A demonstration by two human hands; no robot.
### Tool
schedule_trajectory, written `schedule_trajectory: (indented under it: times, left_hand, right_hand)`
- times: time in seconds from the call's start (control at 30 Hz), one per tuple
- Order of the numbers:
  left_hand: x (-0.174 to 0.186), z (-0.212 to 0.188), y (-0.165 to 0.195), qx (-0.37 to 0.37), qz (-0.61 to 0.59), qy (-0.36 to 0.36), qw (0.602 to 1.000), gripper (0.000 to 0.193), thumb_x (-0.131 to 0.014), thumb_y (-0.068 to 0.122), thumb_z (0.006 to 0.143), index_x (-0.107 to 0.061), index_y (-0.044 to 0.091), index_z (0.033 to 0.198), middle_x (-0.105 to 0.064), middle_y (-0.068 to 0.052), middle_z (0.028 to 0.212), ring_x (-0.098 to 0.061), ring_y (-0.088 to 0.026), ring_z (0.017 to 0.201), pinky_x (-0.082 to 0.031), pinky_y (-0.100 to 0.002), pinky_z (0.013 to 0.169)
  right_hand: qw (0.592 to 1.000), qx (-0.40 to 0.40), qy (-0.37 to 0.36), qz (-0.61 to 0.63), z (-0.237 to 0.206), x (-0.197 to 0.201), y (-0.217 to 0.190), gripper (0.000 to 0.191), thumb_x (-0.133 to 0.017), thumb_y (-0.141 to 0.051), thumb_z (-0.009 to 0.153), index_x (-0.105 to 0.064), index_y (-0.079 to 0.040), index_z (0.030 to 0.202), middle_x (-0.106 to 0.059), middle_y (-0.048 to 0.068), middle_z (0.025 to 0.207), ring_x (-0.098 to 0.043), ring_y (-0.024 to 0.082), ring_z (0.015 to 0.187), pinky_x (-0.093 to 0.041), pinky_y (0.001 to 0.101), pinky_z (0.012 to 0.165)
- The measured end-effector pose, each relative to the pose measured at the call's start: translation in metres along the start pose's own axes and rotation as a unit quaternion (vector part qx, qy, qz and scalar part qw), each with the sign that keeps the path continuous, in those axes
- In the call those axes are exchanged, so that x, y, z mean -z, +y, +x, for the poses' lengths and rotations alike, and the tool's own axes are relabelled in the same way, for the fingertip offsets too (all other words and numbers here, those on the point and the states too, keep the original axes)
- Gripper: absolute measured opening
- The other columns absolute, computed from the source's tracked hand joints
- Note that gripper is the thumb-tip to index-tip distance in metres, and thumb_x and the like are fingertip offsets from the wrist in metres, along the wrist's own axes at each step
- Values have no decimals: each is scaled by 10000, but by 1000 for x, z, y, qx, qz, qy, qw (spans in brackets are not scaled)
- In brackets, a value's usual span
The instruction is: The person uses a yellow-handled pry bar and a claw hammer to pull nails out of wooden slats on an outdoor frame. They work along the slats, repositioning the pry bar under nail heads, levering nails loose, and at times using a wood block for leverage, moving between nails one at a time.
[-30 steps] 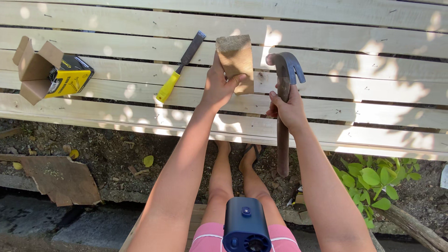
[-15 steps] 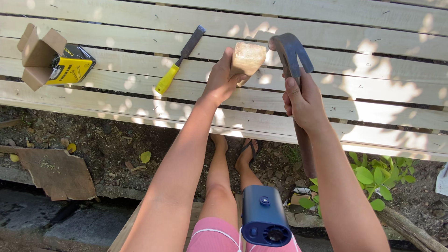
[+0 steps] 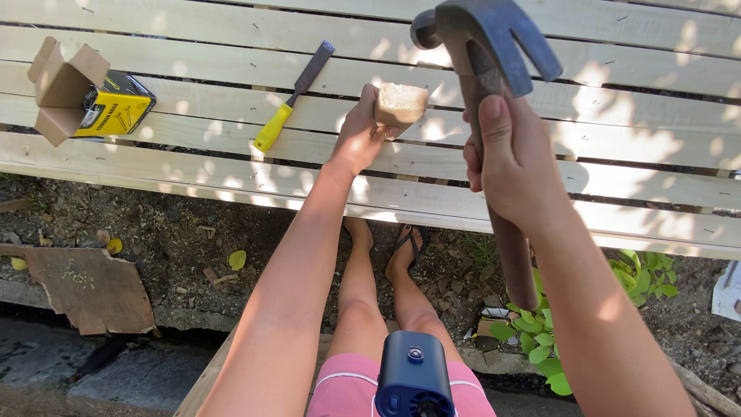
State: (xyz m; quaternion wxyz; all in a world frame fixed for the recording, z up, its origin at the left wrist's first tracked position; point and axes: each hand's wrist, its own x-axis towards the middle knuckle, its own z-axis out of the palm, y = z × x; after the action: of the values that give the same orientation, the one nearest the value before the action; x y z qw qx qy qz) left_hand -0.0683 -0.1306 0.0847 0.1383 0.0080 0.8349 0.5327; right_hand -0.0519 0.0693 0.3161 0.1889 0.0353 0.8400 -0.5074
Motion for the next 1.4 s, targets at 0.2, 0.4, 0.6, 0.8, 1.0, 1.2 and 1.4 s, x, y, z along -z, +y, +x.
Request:
schedule_trajectory:
  times: [0.2, 0.4, 0.6, 0.8, 1.0, 1.2, 1.4]
  left_hand:
    - [0, -13, -10, -51, -14, 13, 999, 494, -810, 72, 871, -417, 80, 1171, -696, -172, 1096, -656, -417, 1071, -532, -456, 865]
    - [-6, -25, -15, -48, 0, -15, 999, 460, -808, 73, 856, -465, 68, 1162, -674, -162, 1098, -667, -386, 1031, -542, -447, 851]
    - [-1, -28, -11, -32, -87, -32, 995, 352, -707, 10, 924, -485, 59, 1192, -661, -142, 1124, -676, -316, 1042, -572, -390, 928]
    - [-10, -36, -2, -102, -86, 32, 991, 574, -828, 22, 767, -489, 22, 1231, -638, -161, 1183, -649, -265, 1082, -568, -357, 874]
    - [-43, -17, -10, -80, -199, 71, 974, 476, -867, 238, 894, -527, 34, 1159, -619, -134, 1144, -622, -192, 1026, -562, -325, 906]
    - [-33, 27, -28, 11, -227, 63, 972, 715, -767, 621, 828, -461, 50, 1132, -659, -67, 1057, -648, -144, 994, -553, -299, 878]
    - [-34, 0, -1, -28, -240, 49, 969, 633, -785, 537, 879, -541, 33, 1176, -669, -65, 1085, -624, -134, 1027, -542, -306, 911]
  right_hand:
    - [996, -62, -31, -49, -9, -7, 25, 560, -351, -555, 1038, -554, -35, 1005, -565, 54, 574, -561, 146, 450, -452, 323, 435]
    - [1000, -1, -3, -23, -18, -16, 48, 587, -325, -526, 1110, -553, -8, 953, -560, 66, 593, -571, 152, 505, -441, 334, 480]
    - [996, -80, -25, 7, -8, -33, 76, 545, -343, -546, 1047, -570, -52, 1013, -558, 46, 598, -538, 125, 451, -439, 290, 443]
    - [975, -41, 41, 213, -21, -1, 62, 577, -350, -584, 1083, -514, -31, 1115, -516, 50, 667, -480, 120, 482, -442, 281, 465]
    - [968, -38, 35, 247, -16, -6, 47, 608, -358, -611, 1074, -499, -22, 1127, -514, 64, 672, -477, 124, 479, -449, 292, 473]
    - [972, -60, 23, 227, -2, -11, 60, 630, -363, -624, 1056, -509, -14, 1113, -505, 56, 655, -476, 118, 471, -437, 284, 461]
    - [967, -33, -1, 253, -2, -13, 72, 664, -397, -653, 1046, -503, -4, 1133, -499, 62, 674, -462, 117, 493, -430, 283, 489]
